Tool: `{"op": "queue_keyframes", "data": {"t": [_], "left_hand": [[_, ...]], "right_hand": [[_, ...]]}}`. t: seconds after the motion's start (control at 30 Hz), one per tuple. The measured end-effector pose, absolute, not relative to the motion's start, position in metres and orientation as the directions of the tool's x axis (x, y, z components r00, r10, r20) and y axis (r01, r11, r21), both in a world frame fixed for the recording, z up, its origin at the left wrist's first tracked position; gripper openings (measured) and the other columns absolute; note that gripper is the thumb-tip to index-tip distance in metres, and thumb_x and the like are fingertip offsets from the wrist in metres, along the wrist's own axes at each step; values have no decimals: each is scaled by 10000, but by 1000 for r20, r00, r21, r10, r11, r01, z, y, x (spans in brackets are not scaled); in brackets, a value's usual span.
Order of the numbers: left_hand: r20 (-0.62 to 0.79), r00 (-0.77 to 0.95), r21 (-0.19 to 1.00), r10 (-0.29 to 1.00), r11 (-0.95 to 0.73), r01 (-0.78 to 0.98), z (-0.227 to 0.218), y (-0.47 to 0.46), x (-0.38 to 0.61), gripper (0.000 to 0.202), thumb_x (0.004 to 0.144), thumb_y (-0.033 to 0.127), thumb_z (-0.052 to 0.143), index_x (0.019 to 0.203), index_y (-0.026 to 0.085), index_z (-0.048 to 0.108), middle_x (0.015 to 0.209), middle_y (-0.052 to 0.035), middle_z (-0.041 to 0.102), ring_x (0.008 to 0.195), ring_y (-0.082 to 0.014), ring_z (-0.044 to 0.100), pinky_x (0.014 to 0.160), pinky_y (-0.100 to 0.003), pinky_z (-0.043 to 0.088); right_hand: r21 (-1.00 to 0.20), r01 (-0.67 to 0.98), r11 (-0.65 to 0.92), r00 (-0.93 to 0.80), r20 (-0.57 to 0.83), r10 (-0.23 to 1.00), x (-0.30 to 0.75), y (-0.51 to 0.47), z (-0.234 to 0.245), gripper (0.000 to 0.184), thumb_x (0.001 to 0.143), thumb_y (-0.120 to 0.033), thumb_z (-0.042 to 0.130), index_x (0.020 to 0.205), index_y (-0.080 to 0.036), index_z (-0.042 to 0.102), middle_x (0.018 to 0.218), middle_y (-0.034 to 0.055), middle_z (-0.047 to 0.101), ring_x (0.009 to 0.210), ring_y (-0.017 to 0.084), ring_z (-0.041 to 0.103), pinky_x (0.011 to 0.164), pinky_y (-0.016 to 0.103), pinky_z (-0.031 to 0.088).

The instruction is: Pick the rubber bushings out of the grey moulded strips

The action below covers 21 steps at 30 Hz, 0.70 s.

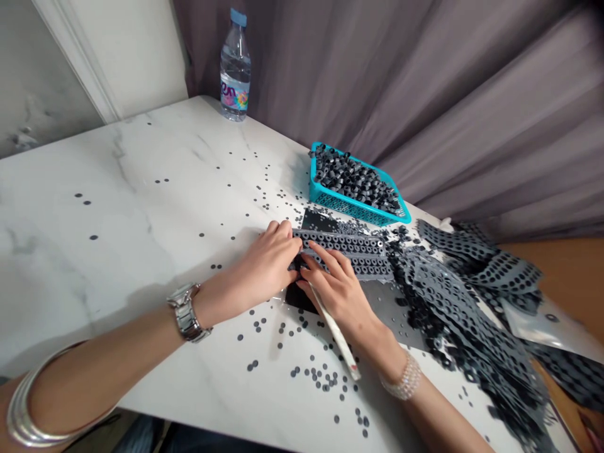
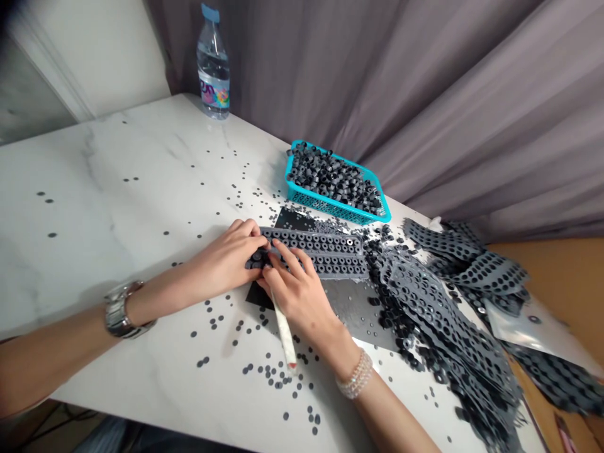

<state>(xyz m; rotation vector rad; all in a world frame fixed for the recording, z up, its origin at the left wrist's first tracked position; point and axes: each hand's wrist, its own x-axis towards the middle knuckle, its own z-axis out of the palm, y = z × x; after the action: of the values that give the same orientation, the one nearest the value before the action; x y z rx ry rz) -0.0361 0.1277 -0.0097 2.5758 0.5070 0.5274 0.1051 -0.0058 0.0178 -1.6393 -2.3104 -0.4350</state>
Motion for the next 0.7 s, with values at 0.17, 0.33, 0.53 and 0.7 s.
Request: {"op": "queue_keyframes", "data": {"t": [0.17, 0.33, 0.53, 0.7], "left_hand": [[272, 859, 503, 433, -825, 257, -10, 127, -36, 55, 795, 198, 574, 844, 203, 550, 1033, -59, 483, 1002, -250, 464, 842, -406, 472], [266, 867, 515, 422, -822, 242, -7, 125, -38, 106, 794, 186, 585, 890, 200, 544, 1089, -67, 477, 1045, -263, 456, 884, -418, 460], [247, 876, 534, 414, -813, 233, 0, 122, -43, 144, 834, 213, 569, 975, 193, 543, 1117, -75, 467, 1079, -274, 441, 897, -427, 441], [165, 888, 587, 429, -766, 261, 8, 125, -42, 229, 794, 246, 620, 1008, 187, 562, 1091, -75, 471, 1055, -264, 442, 893, -412, 444]], "right_hand": [[138, 935, 328, -354, 271, 895, 102, -4, 21, 146, 960, -124, 447, 912, -191, 567, 1204, 148, 675, 1376, 249, 427, 1081, 443, 439], [106, 972, 211, -236, 374, 897, 103, -4, 14, 144, 965, -114, 420, 929, -188, 539, 1117, 161, 688, 1398, 277, 391, 1083, 485, 434], [-23, 998, -59, 63, 467, 882, 124, -6, 12, 152, 979, -155, 390, 958, -179, 538, 971, 138, 688, 1346, 306, 457, 1077, 548, 404], [-150, 984, -96, 159, 498, 853, 131, -18, 20, 105, 967, -246, 472, 1008, -213, 563, 1050, 92, 712, 1252, 270, 553, 981, 494, 479]]}}
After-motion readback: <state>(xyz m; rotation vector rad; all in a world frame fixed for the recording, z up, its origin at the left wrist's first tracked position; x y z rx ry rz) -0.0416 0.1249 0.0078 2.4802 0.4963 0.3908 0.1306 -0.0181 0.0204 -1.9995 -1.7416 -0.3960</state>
